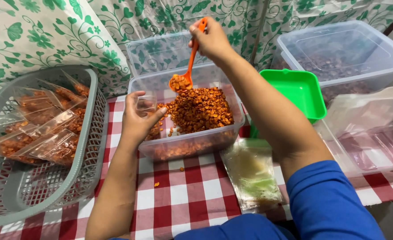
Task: Packaging small orange snacks from a large container into individual plastic bags using a scoop
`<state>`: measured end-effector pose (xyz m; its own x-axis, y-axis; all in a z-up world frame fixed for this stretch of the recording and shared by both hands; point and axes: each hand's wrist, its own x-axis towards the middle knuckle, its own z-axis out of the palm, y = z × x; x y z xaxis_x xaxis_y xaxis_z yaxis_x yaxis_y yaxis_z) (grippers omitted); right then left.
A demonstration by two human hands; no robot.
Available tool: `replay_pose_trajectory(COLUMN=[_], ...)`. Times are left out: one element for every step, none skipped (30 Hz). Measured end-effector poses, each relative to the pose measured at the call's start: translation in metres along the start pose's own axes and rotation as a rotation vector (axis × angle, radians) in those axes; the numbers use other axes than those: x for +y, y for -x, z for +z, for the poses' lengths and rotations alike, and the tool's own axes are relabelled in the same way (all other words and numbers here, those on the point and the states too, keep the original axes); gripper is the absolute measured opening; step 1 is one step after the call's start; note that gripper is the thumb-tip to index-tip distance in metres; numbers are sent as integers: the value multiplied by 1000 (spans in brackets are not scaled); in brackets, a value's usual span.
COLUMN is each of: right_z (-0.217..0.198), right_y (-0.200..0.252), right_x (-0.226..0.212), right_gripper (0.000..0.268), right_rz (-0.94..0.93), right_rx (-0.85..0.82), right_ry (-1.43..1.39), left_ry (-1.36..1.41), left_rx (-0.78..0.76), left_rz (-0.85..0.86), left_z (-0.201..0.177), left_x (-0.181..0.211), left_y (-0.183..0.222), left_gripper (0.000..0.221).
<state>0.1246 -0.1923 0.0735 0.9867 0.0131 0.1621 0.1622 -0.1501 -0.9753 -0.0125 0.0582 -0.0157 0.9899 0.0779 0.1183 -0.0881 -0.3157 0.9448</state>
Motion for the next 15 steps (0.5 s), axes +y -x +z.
replay_pose_trajectory(right_z=[-4,-7,-9,-13,-16,-18,-21,-23,-24,-23,-21,-21,-16,-12,-8], right_y=[1,1,2,-4,-9,-14,-18,-22,-26,-23,-19,-15,-7,2,10], right_x=[-3,-5,-8,-5,-1,3,7,10,14,12,9,7,0,-6,-13], right_gripper=[8,7,6,6,5,4,4,7,10,10,12,14,14,15,19], right_rz=[0,-39,-77,-77,-171,-262,-261,-350,-439,-438,-476,-515,-514,-575,-636], right_rx=[-2,17,36,32,51,65,57,35,13,6,25,46,40,77,114], right_ry=[0,-20,-40,-39,-29,-18,-18,-40,-62,-64,-21,25,26,101,176], left_ry=[0,-71,-142,-141,-185,-228,-225,-235,-245,-244,-255,-264,-262,-288,-315], left_rx=[2,-36,-74,-71,-105,-138,-133,-151,-169,-163,-172,-182,-179,-167,-155], left_rz=[-1,-37,-73,-75,-93,-115,-121,-66,-10,-15,-23,-30,-33,-11,11], left_z=[2,4,5,8,12,14,18,21,23,26,29,32,35,38,41], left_x=[9,19,28,33,39,43,36,28,21,24,27,30,28,25,23], left_y=[1,2,4,3,2,2,-4,-10,-16,-16,-16,-17,-20,-23,-26], left_gripper=[71,74,76,76,76,76,76,79,81,81,81,81,81,79,77])
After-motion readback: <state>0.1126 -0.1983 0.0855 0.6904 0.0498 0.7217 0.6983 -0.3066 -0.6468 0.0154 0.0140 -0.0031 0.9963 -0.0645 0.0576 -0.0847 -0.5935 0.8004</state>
